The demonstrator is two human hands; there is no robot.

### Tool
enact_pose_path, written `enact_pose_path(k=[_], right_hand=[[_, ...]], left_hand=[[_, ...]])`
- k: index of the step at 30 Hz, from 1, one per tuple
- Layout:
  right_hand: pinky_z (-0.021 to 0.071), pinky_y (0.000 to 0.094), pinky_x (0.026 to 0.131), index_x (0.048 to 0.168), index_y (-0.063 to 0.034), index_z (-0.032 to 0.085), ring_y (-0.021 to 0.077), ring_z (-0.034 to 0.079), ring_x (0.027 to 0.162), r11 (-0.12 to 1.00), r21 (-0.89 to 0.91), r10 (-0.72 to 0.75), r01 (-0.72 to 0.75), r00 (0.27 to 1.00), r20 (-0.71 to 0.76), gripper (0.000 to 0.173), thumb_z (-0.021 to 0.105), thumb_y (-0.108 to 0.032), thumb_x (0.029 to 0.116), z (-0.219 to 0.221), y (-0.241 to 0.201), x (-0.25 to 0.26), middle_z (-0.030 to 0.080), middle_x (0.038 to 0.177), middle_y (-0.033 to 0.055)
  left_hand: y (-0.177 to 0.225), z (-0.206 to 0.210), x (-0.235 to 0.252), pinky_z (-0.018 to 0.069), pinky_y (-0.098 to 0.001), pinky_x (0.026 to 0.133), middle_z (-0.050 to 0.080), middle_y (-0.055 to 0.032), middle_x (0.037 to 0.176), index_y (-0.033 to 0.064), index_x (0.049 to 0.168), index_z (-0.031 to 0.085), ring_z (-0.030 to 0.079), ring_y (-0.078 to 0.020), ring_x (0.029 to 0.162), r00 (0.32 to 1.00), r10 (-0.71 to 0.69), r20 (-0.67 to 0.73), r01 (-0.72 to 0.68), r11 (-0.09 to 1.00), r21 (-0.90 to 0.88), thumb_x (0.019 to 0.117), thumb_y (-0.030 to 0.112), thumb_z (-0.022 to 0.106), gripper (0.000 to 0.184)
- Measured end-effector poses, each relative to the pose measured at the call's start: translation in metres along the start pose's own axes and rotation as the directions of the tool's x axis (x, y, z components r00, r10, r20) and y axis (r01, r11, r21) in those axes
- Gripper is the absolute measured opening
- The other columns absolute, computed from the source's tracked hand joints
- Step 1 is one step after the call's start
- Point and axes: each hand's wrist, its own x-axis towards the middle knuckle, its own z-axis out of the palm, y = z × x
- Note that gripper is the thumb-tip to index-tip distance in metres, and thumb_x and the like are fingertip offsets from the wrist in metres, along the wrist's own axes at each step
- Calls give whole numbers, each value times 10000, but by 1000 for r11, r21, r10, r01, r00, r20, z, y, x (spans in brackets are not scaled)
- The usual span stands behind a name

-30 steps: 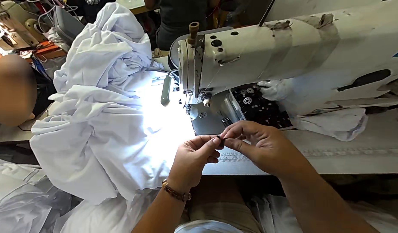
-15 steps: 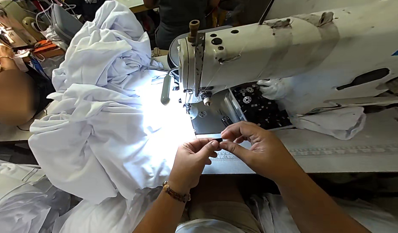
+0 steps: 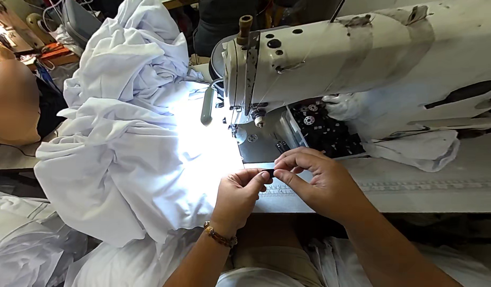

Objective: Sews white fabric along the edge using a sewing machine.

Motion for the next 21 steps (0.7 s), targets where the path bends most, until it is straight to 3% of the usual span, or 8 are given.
enact_pose_path(k=[7, 10, 12, 13, 15, 18, 21], right_hand=[[510, 177, 776, 923, -164, 694, 16, 620, 946, 1000, 13, -4, 4, 999, 33, 108, 599, -215, 934, 4, 2, 1, 675, 1055, -43], [505, 164, 763, 912, -166, 686, 1, 615, 922, 998, 53, 19, -21, 999, 47, 102, 591, -203, 924, 7, 3, 2, 673, 1033, -55], [522, 155, 726, 920, -152, 687, -10, 630, 878, 990, 111, 77, -83, 995, 62, 100, 605, -209, 923, 8, 5, 7, 676, 998, -54], [528, 163, 695, 920, -148, 689, -7, 634, 836, 981, 140, 127, -135, 990, 68, 99, 610, -209, 918, 9, 6, 11, 680, 966, -54], [552, 207, 669, 933, -108, 685, 27, 647, 749, 945, 221, 231, -242, 970, 76, 77, 628, -160, 937, 10, 10, 21, 680, 863, -34], [567, 207, 610, 923, -67, 651, 53, 649, 637, 792, 434, 429, -429, 897, 105, 98, 582, -52, 991, 14, 13, 47, 668, 757, -12], [542, 199, 514, 945, -53, 625, 63, 614, 544, 632, 500, 593, -592, 785, 181, 147, 526, -78, 1050, 21, 14, 73, 667, 754, 14]], left_hand=[[-3, -2, 2, 516, -192, 624, 714, -35, 856, 14, 1010, 751, 619, -51, 688, 999, 44, 18, -45, 994, 97, 1006, 76, 629, 138], [1, -12, 3, 521, -197, 615, 713, -28, 841, 32, 1035, 749, 618, -45, 663, 984, 160, 79, -177, 929, 326, 1020, 119, 618, 158], [5, -27, 22, 530, -247, 652, 726, -65, 844, 9, 1072, 753, 638, -85, 689, 906, 395, 152, -403, 694, 596, 1029, 109, 583, 202], [6, -36, 38, 574, -334, 741, 754, -114, 905, -7, 1103, 753, 709, -164, 783, 853, 477, 214, -473, 531, 703, 1021, 84, 570, 221], [4, -52, 71, 580, -462, 894, 739, -178, 1092, -33, 1165, 722, 731, -290, 995, 806, 482, 342, -518, 297, 802, 1010, 63, 576, 234], [-8, -65, 96, 481, -510, 1046, 697, -155, 1215, 25, 1171, 724, 633, -330, 1194, 844, 357, 400, -464, 113, 879, 982, 231, 663, 286], [-19, -71, 93, 441, -502, 1085, 703, -119, 1206, 86, 1148, 757, 623, -312, 1202, 817, 384, 431, -477, 30, 878, 980, 336, 664, 315]])
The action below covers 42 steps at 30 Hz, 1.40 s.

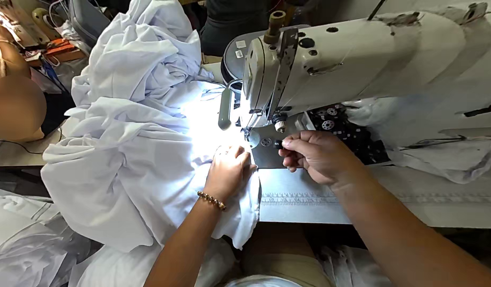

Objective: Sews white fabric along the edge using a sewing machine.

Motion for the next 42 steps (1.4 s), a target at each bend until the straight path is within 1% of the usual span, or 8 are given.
enact_pose_path(k=[12, 17, 23, 26, 28, 31, 37, 42], right_hand=[[413, 199, 361, 1022, -41, 566, 69, 481, 394, 912, -291, 306, -289, 952, 12, 93, 578, -131, 1041, 54, -6, 58, 558, 623, 25], [396, 196, 353, 1048, -29, 577, 64, 457, 380, 875, -375, 331, -306, 944, 3, 129, 601, -156, 1040, 57, -8, 65, 526, 595, 22], [397, 203, 345, 1055, -32, 563, 74, 458, 366, 850, -411, 351, -329, 936, -25, 139, 620, -157, 1029, 59, -8, 67, 530, 594, 33], [469, 248, 417, 1002, -20, 628, 95, 535, 435, 794, -588, 166, -150, 986, -27, 175, 658, -193, 1010, 58, -1, 64, 592, 632, 48], [530, 459, 662, 1038, -7, 707, 240, 644, 697, 712, -690, -142, 130, 989, 40, 156, 683, -141, 963, 53, 12, 51, 678, 803, 132], [540, 532, 760, 1082, -29, 762, 325, 669, 846, 506, -714, -515, 484, 833, 200, 185, 673, -121, 949, 44, 40, 38, 678, 918, 165], [514, 575, 814, 1181, -34, 751, 409, 652, 957, 264, -808, -574, 528, 759, 308, 272, 596, -184, 1016, 43, 53, 30, 657, 986, 203], [499, 595, 801, 1185, -38, 750, 422, 651, 960, 275, -824, -551, 495, 784, 287, 283, 575, -193, 1025, 48, 49, 30, 658, 985, 215]], left_hand=[[-4, 5, -7, 491, -467, 1026, 714, -123, 1086, 44, 1094, 729, 669, -291, 1088, 990, 41, -135, -41, 999, 3, 923, 356, 715, 356], [-5, 4, -5, 442, -489, 1103, 623, -151, 1388, 19, 1371, 620, 602, -288, 1280, 997, -2, -83, -1, 999, -35, 932, 361, 716, 565], [-3, -3, -2, 402, -490, 1110, 577, -99, 1475, 37, 1399, 610, 548, -296, 1332, 997, -36, 73, 34, 999, 29, 997, 430, 607, 563], [-2, -5, 0, 410, -490, 1102, 580, -96, 1467, 38, 1390, 618, 547, -299, 1329, 995, -39, 90, 36, 999, 40, 993, 440, 611, 565], [-3, -5, 1, 423, -495, 1087, 580, -96, 1469, 41, 1384, 625, 549, -301, 1329, 996, -30, 87, 26, 999, 48, 988, 447, 611, 568], [-4, -5, 1, 416, -502, 1093, 577, -101, 1475, 35, 1378, 631, 549, -303, 1330, 996, -19, 86, 15, 999, 51, 997, 445, 596, 560], [-5, -4, 0, 416, -492, 1097, 590, -102, 1460, 40, 1384, 627, 557, -294, 1330, 997, 1, 82, -7, 997, 74, 1000, 429, 581, 549], [-13, -5, 3, 410, -494, 1108, 577, -88, 1483, 54, 1409, 610, 544, -296, 1353, 994, 15, 106, -24, 996, 82, 1003, 452, 562, 571]])
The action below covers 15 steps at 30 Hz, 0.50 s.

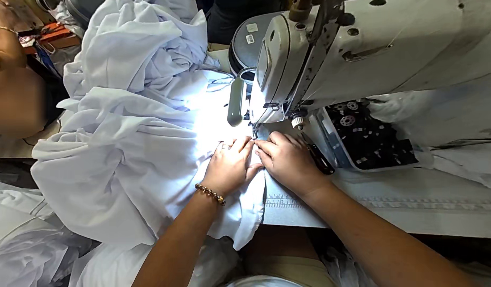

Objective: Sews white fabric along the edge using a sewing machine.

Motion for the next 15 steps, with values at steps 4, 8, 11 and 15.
enact_pose_path(k=[4, 8, 11, 15], right_hand=[[488, 629, 822, 1177, -33, 740, 434, 650, 976, 997, 35, 73, -73, 997, 10, 264, 575, -165, 1019, -1, -3, 3, 658, 1028, 228], [504, 627, 810, 1154, -2, 732, 414, 661, 932, 991, 131, 34, -31, 999, -22, 254, 619, -151, 982, -13, 6, -19, 666, 988, 214], [559, 511, 710, 1197, -26, 725, 300, 665, 812, 976, 216, -32, 25, 999, 27, 302, 603, -208, 990, -47, 19, -48, 682, 972, 152], [586, 378, 792, 1248, 34, 671, 203, 680, 840, 965, 263, 2, -11, 999, 33, 374, 551, -235, 1017, -130, 49, -73, 704, 1037, 168]], left_hand=[[-9, -5, 14, 351, -505, 1156, 521, -77, 1539, 67, 1465, 557, 472, -314, 1413, 996, -27, 83, 29, 999, -23, 1014, 465, 532, 602], [-7, -7, 28, 296, -503, 1194, 441, -82, 1601, 64, 1522, 480, 408, -309, 1466, 982, -118, 147, 118, 993, 9, 1049, 504, 478, 646], [-1, -8, 36, 256, -503, 1215, 399, -105, 1625, 53, 1546, 437, 382, -299, 1488, 963, -200, 180, 196, 980, 38, 1071, 490, 436, 646], [8, -8, 37, 365, -493, 1159, 527, -167, 1511, -9, 1442, 546, 496, -331, 1395, 970, -224, 89, 225, 974, -4, 1056, 354, 536, 530]])
